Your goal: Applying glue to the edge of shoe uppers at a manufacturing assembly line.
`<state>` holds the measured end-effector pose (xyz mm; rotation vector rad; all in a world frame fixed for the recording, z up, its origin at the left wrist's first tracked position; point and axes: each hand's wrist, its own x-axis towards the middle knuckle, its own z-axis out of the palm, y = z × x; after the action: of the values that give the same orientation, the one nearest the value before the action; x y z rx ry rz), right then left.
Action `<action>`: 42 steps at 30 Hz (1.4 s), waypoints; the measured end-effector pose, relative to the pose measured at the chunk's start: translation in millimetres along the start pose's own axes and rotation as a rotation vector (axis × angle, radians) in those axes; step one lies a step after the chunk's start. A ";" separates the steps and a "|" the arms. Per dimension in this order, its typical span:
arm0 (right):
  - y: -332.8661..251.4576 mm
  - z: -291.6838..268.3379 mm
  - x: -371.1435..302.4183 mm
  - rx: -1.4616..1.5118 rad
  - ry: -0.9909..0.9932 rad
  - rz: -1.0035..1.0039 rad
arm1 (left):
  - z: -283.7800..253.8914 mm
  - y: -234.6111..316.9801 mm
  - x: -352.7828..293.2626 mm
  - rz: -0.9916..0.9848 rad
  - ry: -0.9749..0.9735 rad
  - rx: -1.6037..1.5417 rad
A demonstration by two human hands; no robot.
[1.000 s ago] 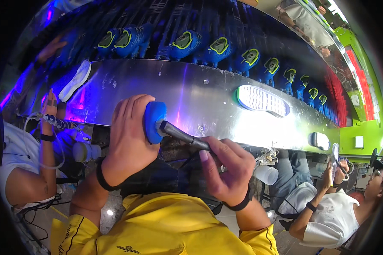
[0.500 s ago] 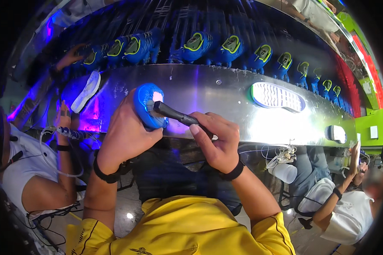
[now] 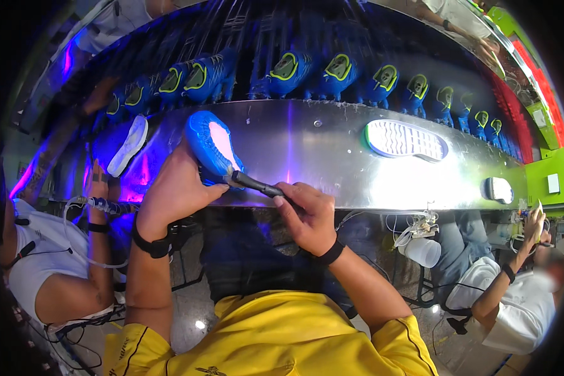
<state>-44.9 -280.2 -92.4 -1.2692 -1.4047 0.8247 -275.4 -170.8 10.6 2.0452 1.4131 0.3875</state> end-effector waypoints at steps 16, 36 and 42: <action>-52.6 -17.6 5.4 0.010 0.041 0.220 | 33.8 -33.8 -37.5 -0.085 0.049 -0.979; -69.2 -24.9 6.5 -0.249 -0.024 0.017 | 24.2 -17.9 -61.3 -0.139 -0.189 -1.204; -73.3 -35.3 -1.9 -0.195 -0.149 0.129 | 22.2 -20.9 -56.7 -0.153 -0.101 -1.220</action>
<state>-30.5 -302.2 -15.4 -1.4845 -1.5650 0.9017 -300.3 -224.9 -13.9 0.9332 0.8657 0.8076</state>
